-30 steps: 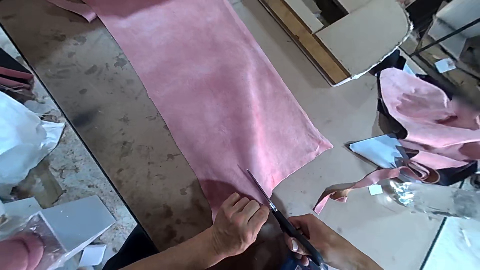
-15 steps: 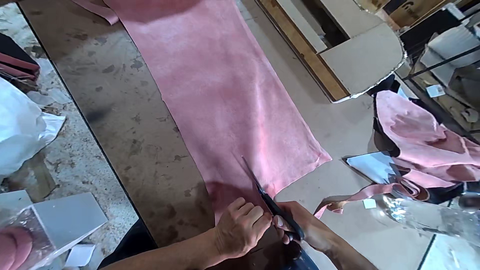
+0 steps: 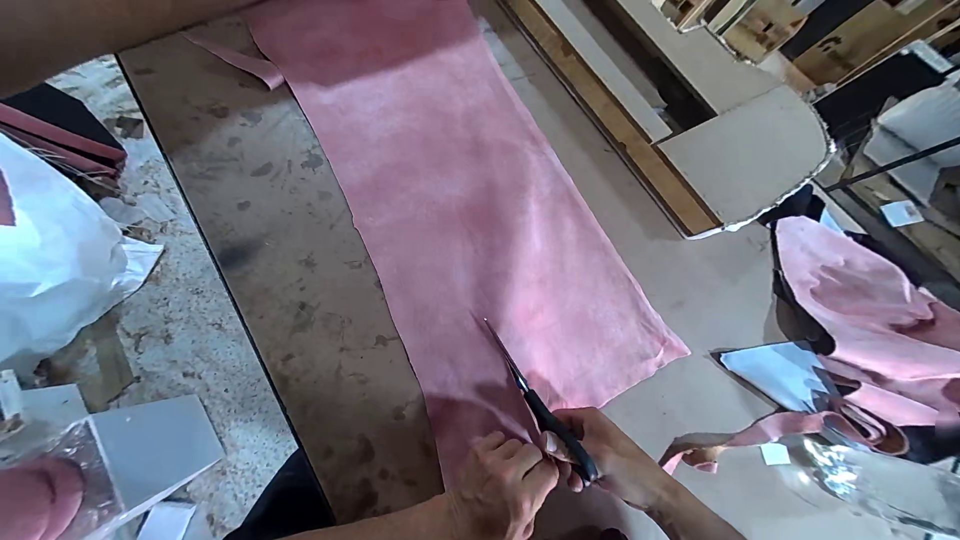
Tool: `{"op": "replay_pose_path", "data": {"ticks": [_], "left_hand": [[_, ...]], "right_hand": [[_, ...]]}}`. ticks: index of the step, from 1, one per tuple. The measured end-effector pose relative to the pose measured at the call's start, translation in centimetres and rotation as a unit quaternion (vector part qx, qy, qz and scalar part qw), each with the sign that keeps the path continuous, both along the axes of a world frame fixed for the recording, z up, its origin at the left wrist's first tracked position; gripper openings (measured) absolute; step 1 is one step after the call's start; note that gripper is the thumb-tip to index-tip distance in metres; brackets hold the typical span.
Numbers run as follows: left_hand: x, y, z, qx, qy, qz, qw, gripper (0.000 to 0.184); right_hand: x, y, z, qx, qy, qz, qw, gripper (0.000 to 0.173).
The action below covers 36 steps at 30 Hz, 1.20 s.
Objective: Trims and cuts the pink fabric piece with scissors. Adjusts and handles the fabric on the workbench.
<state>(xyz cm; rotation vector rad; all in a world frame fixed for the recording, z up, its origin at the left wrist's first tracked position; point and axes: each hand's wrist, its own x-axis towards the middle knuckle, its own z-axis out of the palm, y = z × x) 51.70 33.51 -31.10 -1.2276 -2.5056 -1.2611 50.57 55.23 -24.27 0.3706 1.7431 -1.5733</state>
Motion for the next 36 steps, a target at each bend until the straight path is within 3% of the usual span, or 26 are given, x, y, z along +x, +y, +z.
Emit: {"op": "replay_pose_path", "data": {"ticks": [11,18,23,28,32,36], "left_hand": [[0.8,-1.0,1.3,0.009,0.032,-0.007,0.999,0.016],[0.6,-0.9,1.8,-0.003,-0.098,-0.012,0.995,0.019],[0.1,-1.1,1.7,0.006,-0.195,-0.032,0.98,0.019],[-0.4,-1.0,1.7,0.007,-0.22,-0.048,0.974,0.021],[-3.5,-0.8,0.9,-0.056,-0.325,-0.049,0.943,0.025],[-4.0,-0.7,0.4,-0.073,-0.346,-0.056,0.934,0.026]], "right_hand": [[-3.0,-2.2,-1.1,-0.013,0.015,-0.002,1.0,0.04],[-7.9,-4.3,-3.4,-0.001,0.003,0.019,1.0,0.039],[-8.6,-5.3,-4.2,-0.012,0.015,0.002,1.0,0.036],[-10.8,-5.9,-4.2,-0.026,-0.002,0.003,1.0,0.041],[-11.4,-6.1,-4.1,-0.022,0.014,-0.016,1.0,0.037],[-12.2,-6.1,-4.0,-0.012,0.0,-0.004,1.0,0.037]]}}
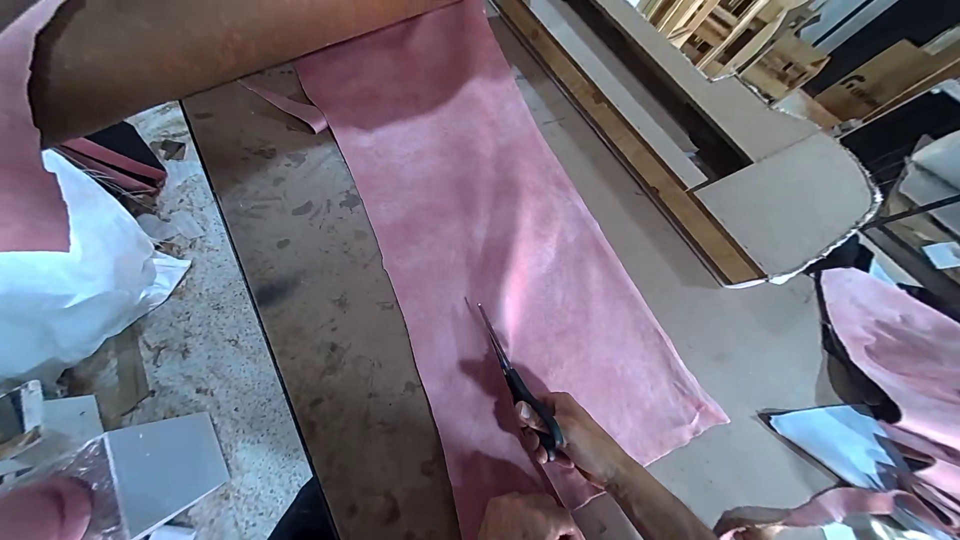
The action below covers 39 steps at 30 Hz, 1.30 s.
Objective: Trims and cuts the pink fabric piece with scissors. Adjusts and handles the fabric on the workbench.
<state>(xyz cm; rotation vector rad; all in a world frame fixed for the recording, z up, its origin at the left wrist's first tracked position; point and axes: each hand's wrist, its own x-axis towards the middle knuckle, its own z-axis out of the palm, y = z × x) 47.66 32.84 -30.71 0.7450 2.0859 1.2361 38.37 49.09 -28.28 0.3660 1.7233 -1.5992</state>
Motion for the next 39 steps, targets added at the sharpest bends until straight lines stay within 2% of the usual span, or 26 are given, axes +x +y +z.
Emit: {"op": "replay_pose_path", "data": {"ticks": [3,17,20,23,31,34,37,39], "left_hand": [[1.2,0.0,0.8,0.022,0.022,-0.019,0.999,0.026],[1.5,-0.4,0.4,0.005,0.002,-0.055,0.998,0.03],[0.6,0.1,0.3,-0.002,0.001,-0.032,0.999,0.027],[0.2,0.4,-0.5,-0.015,0.001,-0.014,1.0,0.027],[1.5,0.2,-0.2,-0.022,0.005,-0.058,0.998,0.032],[1.0,0.4,0.2,-0.042,-0.022,-0.066,0.997,0.033],[1.3,0.6,0.0,-0.049,-0.01,-0.06,0.997,0.032],[1.1,0.6,0.4,-0.058,-0.017,-0.063,0.996,0.033]], "right_hand": [[-1.7,0.2,0.1,0.002,-0.012,0.012,1.0,0.042],[-5.9,-2.0,0.8,0.009,0.006,0.012,1.0,0.036],[-6.4,-2.3,0.6,0.03,0.022,-0.004,0.999,0.035],[-7.1,-2.3,0.6,0.06,0.011,0.025,0.998,0.035],[-10.2,-2.6,0.9,0.132,-0.002,0.051,0.99,0.023],[-10.4,-2.5,0.6,0.108,0.001,0.045,0.993,0.025],[-10.1,-2.7,2.3,0.077,0.014,0.037,0.996,0.029],[-9.9,-3.5,3.5,0.089,0.023,0.025,0.995,0.03]]}}
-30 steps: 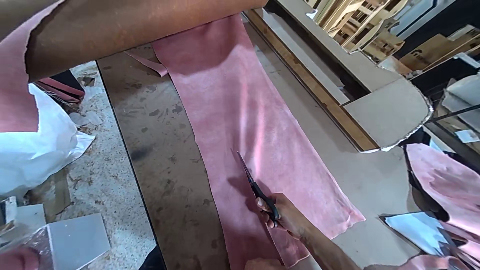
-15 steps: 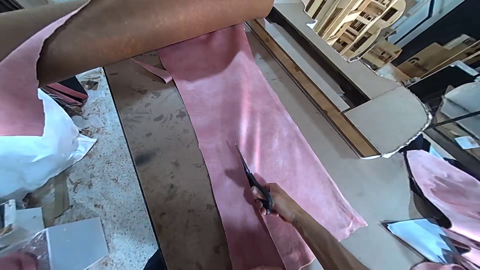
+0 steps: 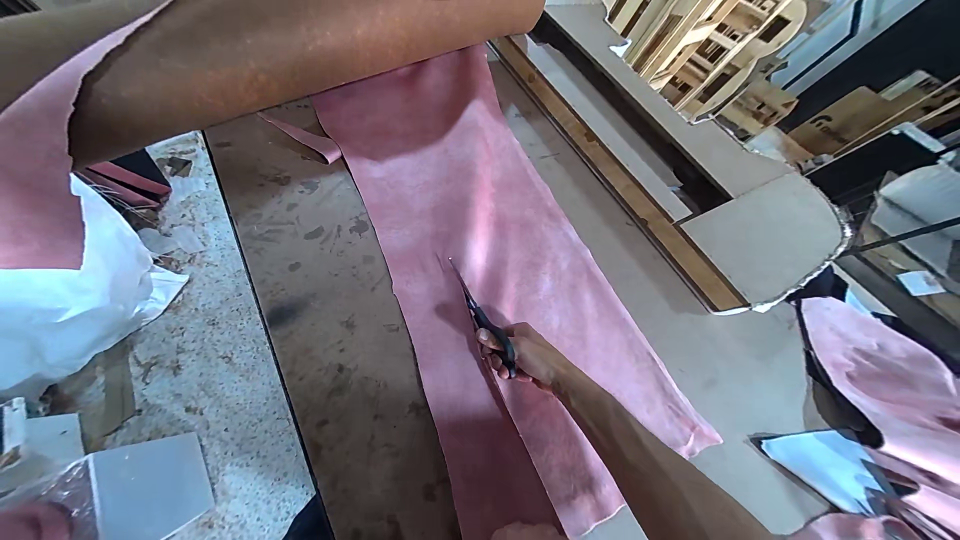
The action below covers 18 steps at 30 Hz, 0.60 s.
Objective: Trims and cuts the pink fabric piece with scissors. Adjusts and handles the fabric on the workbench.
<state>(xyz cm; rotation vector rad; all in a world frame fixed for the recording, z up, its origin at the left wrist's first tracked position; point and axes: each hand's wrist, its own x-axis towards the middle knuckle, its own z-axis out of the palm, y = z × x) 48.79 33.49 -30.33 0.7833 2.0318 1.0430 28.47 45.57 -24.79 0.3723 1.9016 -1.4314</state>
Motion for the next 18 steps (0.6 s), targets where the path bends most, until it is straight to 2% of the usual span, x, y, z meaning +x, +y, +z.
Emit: {"op": "replay_pose_path", "data": {"ticks": [4,6,8,9,11,12,15,18], "left_hand": [[0.1,-0.8,1.5,0.034,-0.035,-0.02,0.999,0.036],[-1.0,-2.7,3.5,0.078,-0.01,0.026,0.997,0.039],[-6.1,-5.7,5.1,0.079,0.11,0.134,0.982,0.035],[-9.8,-7.5,5.9,0.049,0.177,0.177,0.967,0.033],[-15.8,-11.4,8.4,-0.048,0.307,0.196,0.93,0.032],[-18.6,-12.8,8.7,-0.084,0.356,0.188,0.912,0.04],[-24.4,-16.1,5.7,-0.178,0.423,0.113,0.881,0.08],[-25.1,-18.5,3.0,-0.223,0.412,0.078,0.88,0.091]], "right_hand": [[1.2,-0.7,2.3,-0.021,-0.002,0.009,1.0,0.033],[1.3,-0.3,2.5,-0.056,-0.015,0.045,0.997,0.042],[0.7,0.1,2.1,-0.092,-0.034,0.056,0.994,0.05],[0.4,0.3,2.0,-0.098,-0.04,0.051,0.993,0.052],[0.3,0.5,1.7,-0.094,-0.049,0.041,0.993,0.055],[0.4,0.6,1.6,-0.094,-0.05,0.041,0.994,0.056],[0.7,0.5,1.6,-0.089,-0.036,0.045,0.994,0.058],[1.4,0.3,2.4,-0.077,-0.022,0.039,0.996,0.055]]}}
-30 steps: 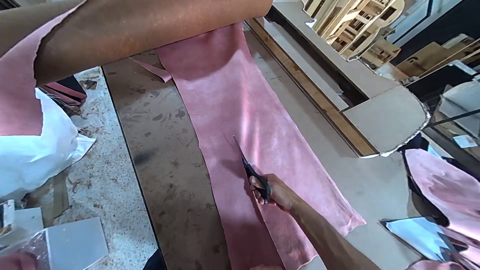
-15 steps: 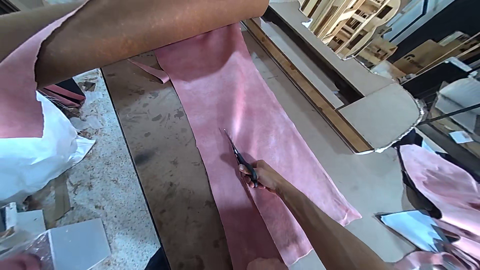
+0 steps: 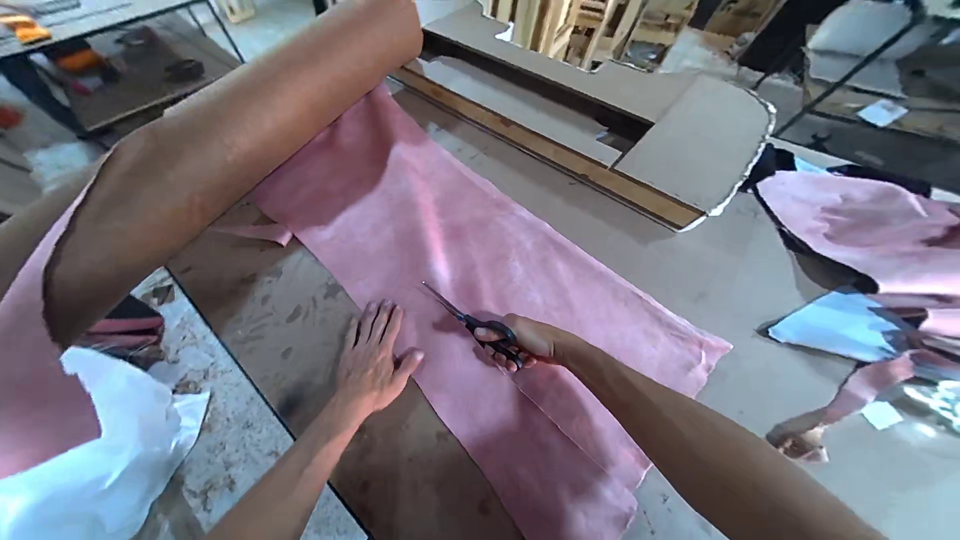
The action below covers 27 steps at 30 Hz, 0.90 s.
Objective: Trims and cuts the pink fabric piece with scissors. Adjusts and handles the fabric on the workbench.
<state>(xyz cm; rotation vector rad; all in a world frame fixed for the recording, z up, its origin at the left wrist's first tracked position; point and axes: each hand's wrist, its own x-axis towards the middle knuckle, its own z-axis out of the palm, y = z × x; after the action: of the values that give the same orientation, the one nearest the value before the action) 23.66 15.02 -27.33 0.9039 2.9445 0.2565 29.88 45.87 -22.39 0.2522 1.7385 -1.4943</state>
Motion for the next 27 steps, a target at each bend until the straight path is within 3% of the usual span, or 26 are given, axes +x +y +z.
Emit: {"op": "replay_pose_path", "data": {"ticks": [8,12,16,21,27], "left_hand": [[0.4,-0.9,-0.3,0.013,0.001,0.01,1.0,0.098],[-1.4,-0.4,-1.8,-0.017,-0.074,0.047,0.996,0.101],[-2.4,-0.5,-3.3,-0.03,-0.081,0.066,0.994,0.106],[-1.8,-0.6,-2.5,-0.04,-0.085,0.094,0.991,0.103],[-3.3,-0.8,-5.7,-0.029,-0.03,0.087,0.995,0.115]], "right_hand": [[0.3,-1.2,0.0,0.055,0.015,-0.019,0.998,0.051],[0.0,-2.0,0.5,0.082,-0.001,-0.047,0.996,0.039],[-1.3,-2.1,-1.8,0.081,0.014,-0.052,0.995,0.03],[-4.6,-1.8,-4.9,0.085,-0.015,-0.01,0.996,0.035],[-6.2,-2.2,-5.4,0.045,-0.035,-0.015,0.998,0.044]]}}
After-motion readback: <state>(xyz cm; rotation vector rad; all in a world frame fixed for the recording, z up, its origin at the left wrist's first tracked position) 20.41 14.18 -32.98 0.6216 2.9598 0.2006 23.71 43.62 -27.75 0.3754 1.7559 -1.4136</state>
